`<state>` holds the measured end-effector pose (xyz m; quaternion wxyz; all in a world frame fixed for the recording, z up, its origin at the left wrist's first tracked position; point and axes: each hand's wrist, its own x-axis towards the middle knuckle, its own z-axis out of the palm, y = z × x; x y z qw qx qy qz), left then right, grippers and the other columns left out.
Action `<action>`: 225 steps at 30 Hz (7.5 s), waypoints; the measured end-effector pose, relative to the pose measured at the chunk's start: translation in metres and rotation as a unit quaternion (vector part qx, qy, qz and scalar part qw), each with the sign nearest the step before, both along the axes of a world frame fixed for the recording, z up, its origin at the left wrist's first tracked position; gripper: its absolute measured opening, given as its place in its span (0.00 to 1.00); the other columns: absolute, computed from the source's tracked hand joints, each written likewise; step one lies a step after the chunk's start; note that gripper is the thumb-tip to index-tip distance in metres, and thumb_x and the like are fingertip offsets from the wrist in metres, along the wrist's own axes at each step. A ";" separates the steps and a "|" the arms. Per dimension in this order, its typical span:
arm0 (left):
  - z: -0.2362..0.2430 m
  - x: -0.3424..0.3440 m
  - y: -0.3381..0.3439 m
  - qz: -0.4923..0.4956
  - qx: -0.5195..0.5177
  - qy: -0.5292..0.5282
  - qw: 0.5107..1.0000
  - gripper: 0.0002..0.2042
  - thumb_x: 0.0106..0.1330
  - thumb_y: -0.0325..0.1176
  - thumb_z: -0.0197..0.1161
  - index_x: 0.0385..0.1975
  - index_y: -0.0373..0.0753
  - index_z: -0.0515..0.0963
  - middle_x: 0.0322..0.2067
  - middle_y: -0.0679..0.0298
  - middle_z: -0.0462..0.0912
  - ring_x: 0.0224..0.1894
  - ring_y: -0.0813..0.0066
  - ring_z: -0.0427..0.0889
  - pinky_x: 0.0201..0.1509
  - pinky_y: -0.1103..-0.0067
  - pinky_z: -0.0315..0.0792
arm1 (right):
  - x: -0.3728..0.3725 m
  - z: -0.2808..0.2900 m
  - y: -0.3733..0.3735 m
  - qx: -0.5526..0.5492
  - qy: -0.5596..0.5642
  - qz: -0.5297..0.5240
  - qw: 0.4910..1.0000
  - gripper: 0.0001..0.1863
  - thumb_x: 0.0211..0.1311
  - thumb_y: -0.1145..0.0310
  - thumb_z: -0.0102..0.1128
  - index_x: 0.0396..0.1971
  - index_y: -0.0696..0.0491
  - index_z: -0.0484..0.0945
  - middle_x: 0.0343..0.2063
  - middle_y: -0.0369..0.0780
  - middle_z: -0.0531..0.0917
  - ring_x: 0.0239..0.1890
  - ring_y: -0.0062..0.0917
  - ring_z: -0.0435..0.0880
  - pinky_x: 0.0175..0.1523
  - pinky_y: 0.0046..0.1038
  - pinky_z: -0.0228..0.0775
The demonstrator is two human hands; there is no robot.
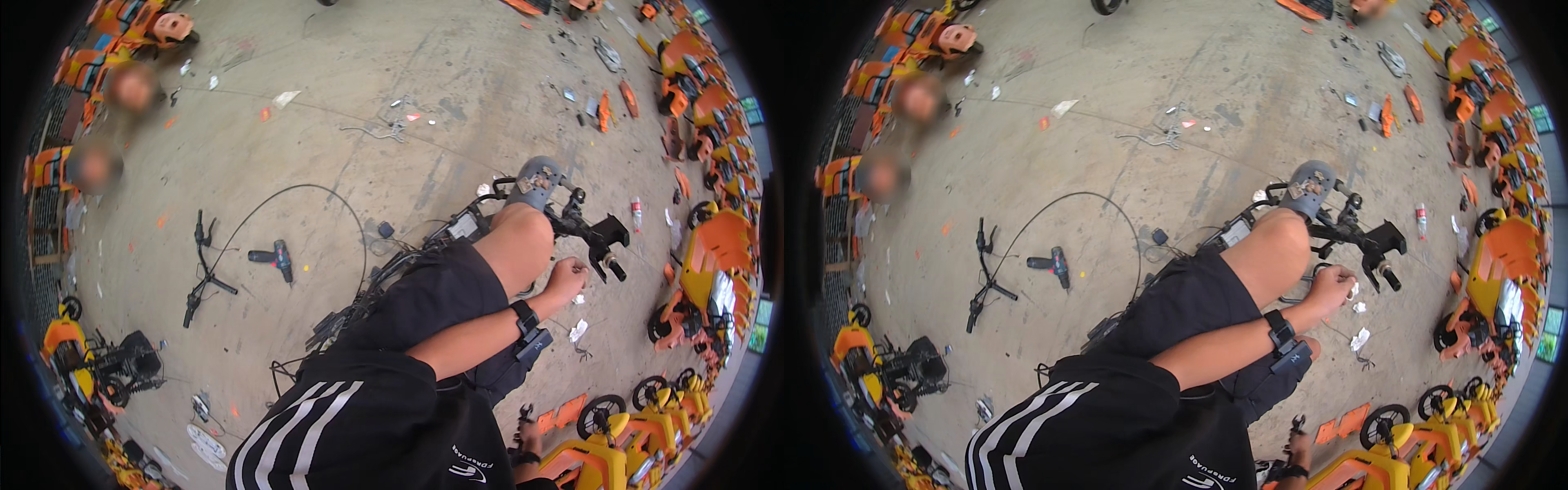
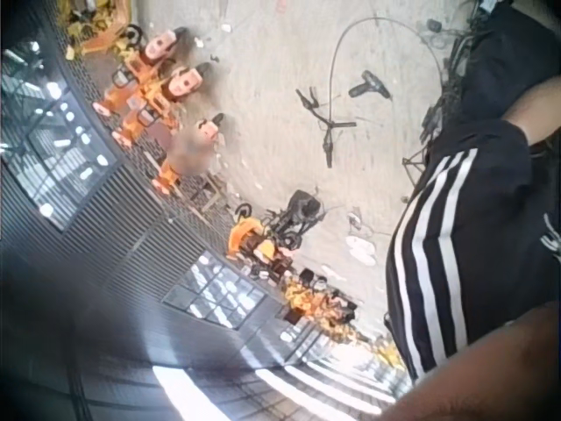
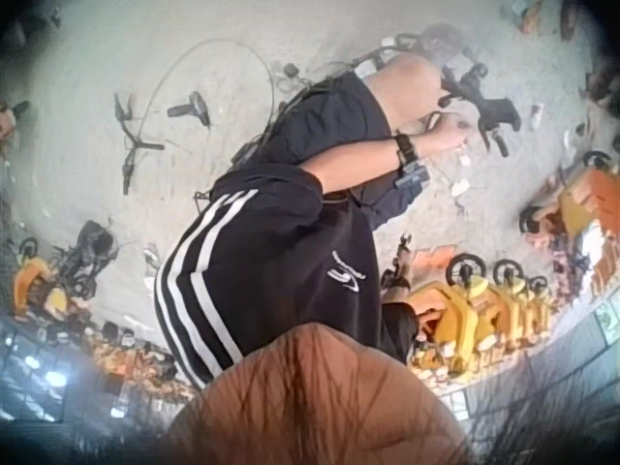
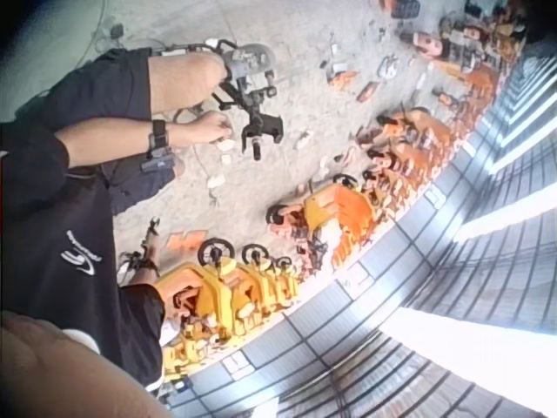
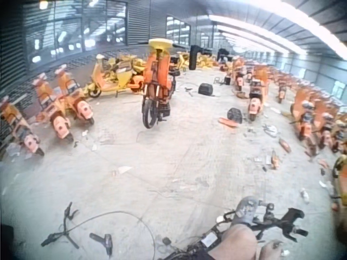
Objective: The person assembles components on a scooter frame, using an adjustable wrench to secure parts and placing rings onto a cylindrical shaft.
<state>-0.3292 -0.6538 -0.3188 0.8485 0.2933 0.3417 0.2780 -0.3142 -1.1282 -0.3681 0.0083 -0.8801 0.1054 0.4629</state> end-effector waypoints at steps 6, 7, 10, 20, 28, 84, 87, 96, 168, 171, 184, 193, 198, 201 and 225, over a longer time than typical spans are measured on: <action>-0.004 -0.012 0.013 -0.050 -0.005 0.019 0.999 0.08 0.63 0.31 0.58 0.30 0.33 0.79 0.19 0.66 0.78 0.17 0.81 0.74 0.19 0.82 0.68 | 0.082 0.083 0.087 0.022 -0.076 0.179 0.981 0.19 0.70 0.57 0.46 0.32 0.59 0.77 0.27 0.47 0.82 0.25 0.31 0.81 0.30 0.36 0.73; 0.012 -0.003 0.009 -0.069 -0.046 -0.012 0.996 0.06 0.64 0.29 0.58 0.34 0.34 0.78 0.19 0.67 0.76 0.17 0.82 0.71 0.20 0.83 0.66 | 0.111 0.095 0.055 0.128 -0.210 0.366 0.898 0.19 0.69 0.59 0.47 0.43 0.61 0.76 0.27 0.46 0.82 0.27 0.33 0.81 0.34 0.35 0.72; 0.013 -0.020 0.021 -0.072 -0.059 0.003 0.996 0.07 0.65 0.29 0.58 0.37 0.33 0.76 0.20 0.66 0.78 0.18 0.81 0.74 0.22 0.83 0.68 | 0.077 0.198 0.223 0.132 -0.193 0.352 0.906 0.21 0.65 0.62 0.53 0.52 0.60 0.72 0.38 0.57 0.80 0.44 0.49 0.79 0.47 0.37 0.71; 0.020 -0.022 0.015 -0.085 -0.053 0.023 0.995 0.05 0.65 0.28 0.57 0.35 0.34 0.77 0.21 0.66 0.78 0.19 0.81 0.74 0.23 0.82 0.68 | 0.103 0.252 0.331 0.138 -0.373 0.507 0.765 0.17 0.60 0.64 0.58 0.49 0.49 0.76 0.32 0.46 0.80 0.36 0.44 0.80 0.39 0.39 0.71; 0.016 -0.022 0.014 -0.086 -0.047 0.019 0.995 0.06 0.65 0.28 0.58 0.35 0.31 0.77 0.21 0.65 0.77 0.20 0.80 0.74 0.23 0.83 0.67 | 0.111 0.244 0.364 0.046 -0.362 0.559 0.744 0.17 0.59 0.63 0.58 0.49 0.45 0.78 0.30 0.43 0.80 0.33 0.42 0.81 0.36 0.39 0.73; -0.109 0.008 -0.055 0.112 -0.310 0.178 0.927 0.13 0.74 0.41 0.48 0.32 0.38 0.70 0.12 0.78 0.55 0.11 0.91 0.51 0.14 0.85 0.45 | 0.175 0.155 0.487 -0.045 -0.187 0.693 0.695 0.17 0.53 0.57 0.62 0.20 0.58 0.77 0.20 0.43 0.79 0.28 0.36 0.81 0.32 0.36 0.72; -0.106 0.004 -0.048 0.125 -0.311 0.184 0.924 0.13 0.74 0.42 0.48 0.32 0.38 0.70 0.12 0.78 0.55 0.11 0.91 0.50 0.14 0.85 0.45 | 0.174 0.155 0.496 -0.033 -0.166 0.689 0.705 0.18 0.53 0.58 0.62 0.19 0.59 0.77 0.19 0.45 0.78 0.26 0.39 0.80 0.30 0.38 0.71; -0.103 0.002 -0.049 0.111 -0.318 0.173 0.925 0.14 0.74 0.42 0.48 0.32 0.39 0.70 0.12 0.78 0.55 0.11 0.90 0.50 0.14 0.85 0.45 | 0.173 0.151 0.494 -0.019 -0.153 0.649 0.745 0.19 0.54 0.57 0.61 0.18 0.59 0.76 0.14 0.50 0.75 0.21 0.45 0.78 0.28 0.41 0.69; 0.065 -0.018 0.107 0.084 -0.118 -0.065 0.987 0.06 0.71 0.37 0.50 0.41 0.43 0.66 0.28 0.66 0.76 0.24 0.77 0.75 0.27 0.75 0.71 | -0.046 0.336 0.392 0.542 -0.383 0.560 0.496 0.04 0.52 0.79 0.49 0.27 0.61 0.74 0.24 0.43 0.77 0.30 0.33 0.75 0.38 0.29 0.66; 0.081 -0.023 0.106 0.044 -0.164 -0.105 0.980 0.05 0.72 0.35 0.48 0.40 0.44 0.66 0.29 0.64 0.78 0.27 0.74 0.78 0.28 0.74 0.73 | -0.044 0.339 0.376 0.545 -0.355 0.458 0.606 0.07 0.53 0.74 0.51 0.28 0.61 0.75 0.23 0.42 0.77 0.25 0.29 0.74 0.32 0.26 0.63; 0.066 -0.052 0.130 -0.043 -0.142 -0.133 0.980 0.05 0.74 0.34 0.43 0.42 0.43 0.65 0.32 0.56 0.78 0.34 0.63 0.78 0.35 0.69 0.74 | -0.103 0.408 0.369 0.464 -0.504 0.574 0.449 0.12 0.41 0.78 0.59 0.30 0.51 0.81 0.11 0.31 0.71 0.11 0.20 0.67 0.22 0.27 0.54; 0.075 -0.055 0.121 -0.091 -0.122 -0.110 0.982 0.07 0.74 0.35 0.43 0.41 0.42 0.67 0.35 0.58 0.77 0.37 0.65 0.76 0.39 0.69 0.72 | -0.147 0.392 0.297 0.424 -0.600 0.438 0.519 0.12 0.41 0.78 0.59 0.30 0.51 0.81 0.11 0.31 0.71 0.12 0.20 0.67 0.22 0.27 0.54; 0.080 -0.056 0.119 -0.081 -0.115 -0.087 0.986 0.09 0.74 0.36 0.44 0.38 0.41 0.71 0.35 0.60 0.77 0.36 0.66 0.75 0.40 0.70 0.71 | -0.149 0.382 0.279 0.413 -0.626 0.392 0.533 0.12 0.41 0.78 0.59 0.31 0.51 0.81 0.12 0.31 0.72 0.12 0.20 0.67 0.22 0.27 0.55; 0.082 -0.061 0.122 -0.076 -0.136 -0.104 0.982 0.10 0.74 0.37 0.44 0.39 0.41 0.72 0.36 0.61 0.78 0.37 0.67 0.75 0.40 0.70 0.71 | -0.151 0.380 0.278 0.414 -0.633 0.378 0.534 0.12 0.41 0.78 0.59 0.31 0.51 0.81 0.12 0.31 0.72 0.12 0.20 0.67 0.22 0.27 0.55; 0.072 -0.060 0.129 -0.093 -0.139 -0.097 0.981 0.09 0.74 0.39 0.44 0.39 0.43 0.71 0.34 0.65 0.80 0.37 0.69 0.76 0.41 0.70 0.70 | -0.160 0.356 0.231 0.390 -0.682 0.303 0.539 0.13 0.41 0.77 0.60 0.31 0.52 0.81 0.13 0.31 0.73 0.12 0.20 0.68 0.23 0.26 0.56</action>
